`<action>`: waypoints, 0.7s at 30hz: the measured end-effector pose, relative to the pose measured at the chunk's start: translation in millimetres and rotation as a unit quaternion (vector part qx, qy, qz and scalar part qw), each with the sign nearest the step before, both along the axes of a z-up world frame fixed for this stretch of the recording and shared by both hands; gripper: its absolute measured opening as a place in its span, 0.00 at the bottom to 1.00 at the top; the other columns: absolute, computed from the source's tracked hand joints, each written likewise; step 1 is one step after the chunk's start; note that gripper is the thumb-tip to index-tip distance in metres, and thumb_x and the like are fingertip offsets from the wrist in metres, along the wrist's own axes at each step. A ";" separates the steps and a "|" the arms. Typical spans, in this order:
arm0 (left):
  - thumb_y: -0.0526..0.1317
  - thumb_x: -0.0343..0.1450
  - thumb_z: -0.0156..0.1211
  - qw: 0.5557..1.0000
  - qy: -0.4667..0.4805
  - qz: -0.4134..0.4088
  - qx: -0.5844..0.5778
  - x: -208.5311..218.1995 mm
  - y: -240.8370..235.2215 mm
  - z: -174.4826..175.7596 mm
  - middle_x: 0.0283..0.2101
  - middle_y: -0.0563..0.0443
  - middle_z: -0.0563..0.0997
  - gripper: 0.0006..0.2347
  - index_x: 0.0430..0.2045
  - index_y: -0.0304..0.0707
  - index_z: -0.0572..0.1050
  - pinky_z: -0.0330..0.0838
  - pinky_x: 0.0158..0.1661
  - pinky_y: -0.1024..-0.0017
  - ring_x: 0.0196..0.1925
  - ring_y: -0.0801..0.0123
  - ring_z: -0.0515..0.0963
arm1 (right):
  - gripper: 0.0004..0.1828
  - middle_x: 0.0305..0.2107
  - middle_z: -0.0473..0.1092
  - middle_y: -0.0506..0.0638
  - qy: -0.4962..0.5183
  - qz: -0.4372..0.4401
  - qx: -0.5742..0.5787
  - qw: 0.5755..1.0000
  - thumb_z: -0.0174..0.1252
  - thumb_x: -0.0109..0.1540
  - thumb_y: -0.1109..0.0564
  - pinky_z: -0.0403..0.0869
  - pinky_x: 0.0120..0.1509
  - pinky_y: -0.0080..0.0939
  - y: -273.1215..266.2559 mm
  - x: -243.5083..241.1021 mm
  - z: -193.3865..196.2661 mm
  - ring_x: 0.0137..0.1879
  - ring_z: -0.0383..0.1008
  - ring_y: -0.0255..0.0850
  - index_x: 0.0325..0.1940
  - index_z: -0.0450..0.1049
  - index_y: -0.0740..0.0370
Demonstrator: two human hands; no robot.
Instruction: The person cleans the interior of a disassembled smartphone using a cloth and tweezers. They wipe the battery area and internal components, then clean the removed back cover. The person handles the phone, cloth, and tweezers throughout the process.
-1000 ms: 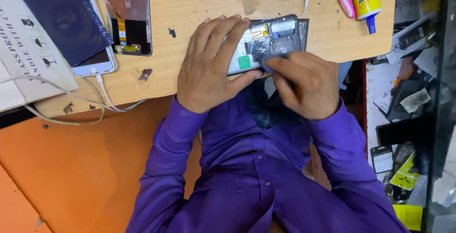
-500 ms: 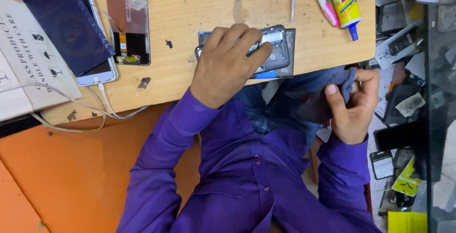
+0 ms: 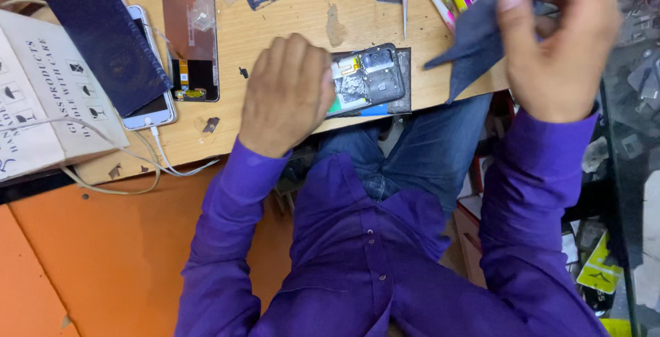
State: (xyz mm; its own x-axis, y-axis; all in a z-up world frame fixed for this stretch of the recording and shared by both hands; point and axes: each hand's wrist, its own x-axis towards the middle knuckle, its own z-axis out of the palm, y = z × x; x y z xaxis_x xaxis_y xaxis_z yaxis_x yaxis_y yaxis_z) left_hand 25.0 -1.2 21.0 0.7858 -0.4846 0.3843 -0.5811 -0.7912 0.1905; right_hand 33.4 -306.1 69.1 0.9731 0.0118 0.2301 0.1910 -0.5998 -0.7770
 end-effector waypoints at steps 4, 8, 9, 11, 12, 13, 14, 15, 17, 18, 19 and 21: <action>0.40 0.79 0.64 0.991 0.018 0.132 0.001 -10.1 42.0 -5.4 0.41 0.45 0.68 0.09 0.37 0.37 0.71 0.65 0.47 0.58 0.46 0.53 0.70 | 0.14 0.56 0.64 0.58 -0.146 0.021 -0.190 0.971 0.65 0.66 0.65 0.72 0.65 0.47 17.3 4.1 -2.3 0.61 0.69 0.51 0.54 0.72 0.62; 0.39 0.77 0.66 0.985 -0.006 0.172 -0.020 -23.2 52.1 -11.3 0.51 0.43 0.71 0.11 0.46 0.34 0.72 0.65 0.56 0.56 0.55 0.51 0.71 | 0.15 0.43 0.70 0.57 -0.147 0.046 -0.274 0.949 0.69 0.64 0.59 0.71 0.48 0.54 41.2 14.8 -20.1 0.49 0.73 0.56 0.51 0.74 0.61; 0.39 0.76 0.67 0.985 -0.009 0.166 -0.038 -26.1 48.9 -11.6 0.53 0.42 0.72 0.13 0.50 0.33 0.72 0.64 0.59 0.56 0.57 0.50 0.70 | 0.16 0.38 0.72 0.57 -0.117 0.049 -0.292 0.948 0.71 0.65 0.56 0.69 0.42 0.56 49.5 25.2 -26.0 0.43 0.74 0.56 0.52 0.74 0.62; 0.43 0.73 0.70 0.990 0.043 0.098 -0.095 -28.9 36.8 -12.6 0.56 0.43 0.73 0.18 0.53 0.35 0.73 0.64 0.59 0.55 0.59 0.50 0.71 | 0.18 0.32 0.74 0.56 -0.110 0.036 -0.333 0.936 0.73 0.64 0.51 0.68 0.33 0.58 60.6 45.2 -32.8 0.35 0.75 0.56 0.50 0.75 0.60; 0.45 0.71 0.72 0.988 0.070 0.067 -0.121 -30.1 30.6 -13.3 0.57 0.44 0.73 0.21 0.54 0.36 0.73 0.63 0.60 0.55 0.60 0.51 0.72 | 0.18 0.30 0.75 0.55 -0.132 0.024 -0.354 0.926 0.73 0.61 0.49 0.67 0.31 0.57 65.9 52.9 -36.7 0.33 0.75 0.56 0.48 0.75 0.59; 0.46 0.70 0.73 0.989 0.071 0.042 -0.120 -29.9 24.5 -14.6 0.59 0.44 0.73 0.23 0.55 0.35 0.73 0.63 0.60 0.55 0.62 0.51 0.71 | 0.19 0.28 0.75 0.54 -0.154 0.012 -0.375 0.914 0.73 0.59 0.48 0.67 0.29 0.56 68.6 58.2 -40.1 0.30 0.76 0.55 0.46 0.75 0.57; 0.48 0.70 0.73 0.990 0.073 0.019 -0.119 -30.0 18.9 -16.2 0.61 0.43 0.72 0.25 0.56 0.35 0.72 0.62 0.61 0.55 0.63 0.50 0.70 | 0.17 0.27 0.75 0.54 -0.131 0.029 -0.341 0.930 0.72 0.59 0.51 0.68 0.30 0.56 68.7 61.0 -42.8 0.30 0.76 0.55 0.45 0.74 0.59; 0.49 0.70 0.74 0.990 0.075 -0.004 -0.117 -29.7 15.7 -17.6 0.62 0.43 0.72 0.26 0.58 0.35 0.72 0.62 0.61 0.55 0.65 0.50 0.70 | 0.15 0.26 0.75 0.54 -0.108 0.045 -0.307 0.945 0.71 0.59 0.55 0.70 0.31 0.55 66.7 62.3 -44.9 0.30 0.76 0.54 0.45 0.74 0.60; 0.51 0.69 0.73 0.991 0.079 -0.009 -0.104 -29.5 13.3 -21.0 0.64 0.42 0.71 0.28 0.59 0.36 0.72 0.60 0.62 0.54 0.66 0.52 0.70 | 0.12 0.27 0.76 0.54 -0.044 0.073 -0.217 0.972 0.69 0.63 0.60 0.73 0.32 0.51 57.6 59.4 -49.1 0.30 0.78 0.50 0.45 0.73 0.63; 0.53 0.69 0.73 0.992 0.081 -0.012 -0.098 -28.6 12.6 -22.5 0.65 0.42 0.71 0.29 0.60 0.37 0.71 0.59 0.62 0.54 0.66 0.53 0.70 | 0.10 0.29 0.76 0.54 -0.007 0.083 -0.161 0.983 0.67 0.66 0.61 0.75 0.33 0.47 50.9 57.0 -49.6 0.31 0.79 0.47 0.46 0.72 0.65; 0.53 0.69 0.73 0.991 0.083 -0.013 -0.099 -28.0 12.4 -23.7 0.65 0.42 0.71 0.29 0.61 0.38 0.71 0.59 0.62 0.54 0.67 0.54 0.69 | 0.09 0.32 0.77 0.55 0.030 0.093 -0.105 0.990 0.66 0.69 0.62 0.76 0.34 0.42 44.0 54.5 -48.9 0.32 0.81 0.44 0.47 0.72 0.67; 0.53 0.70 0.73 0.991 0.087 -0.012 -0.100 -28.9 13.7 -25.7 0.66 0.43 0.71 0.29 0.62 0.40 0.71 0.58 0.63 0.55 0.67 0.54 0.69 | 0.11 0.40 0.75 0.53 0.098 0.082 0.090 0.988 0.65 0.71 0.62 0.80 0.39 0.36 33.0 49.6 -45.6 0.39 0.81 0.40 0.53 0.70 0.68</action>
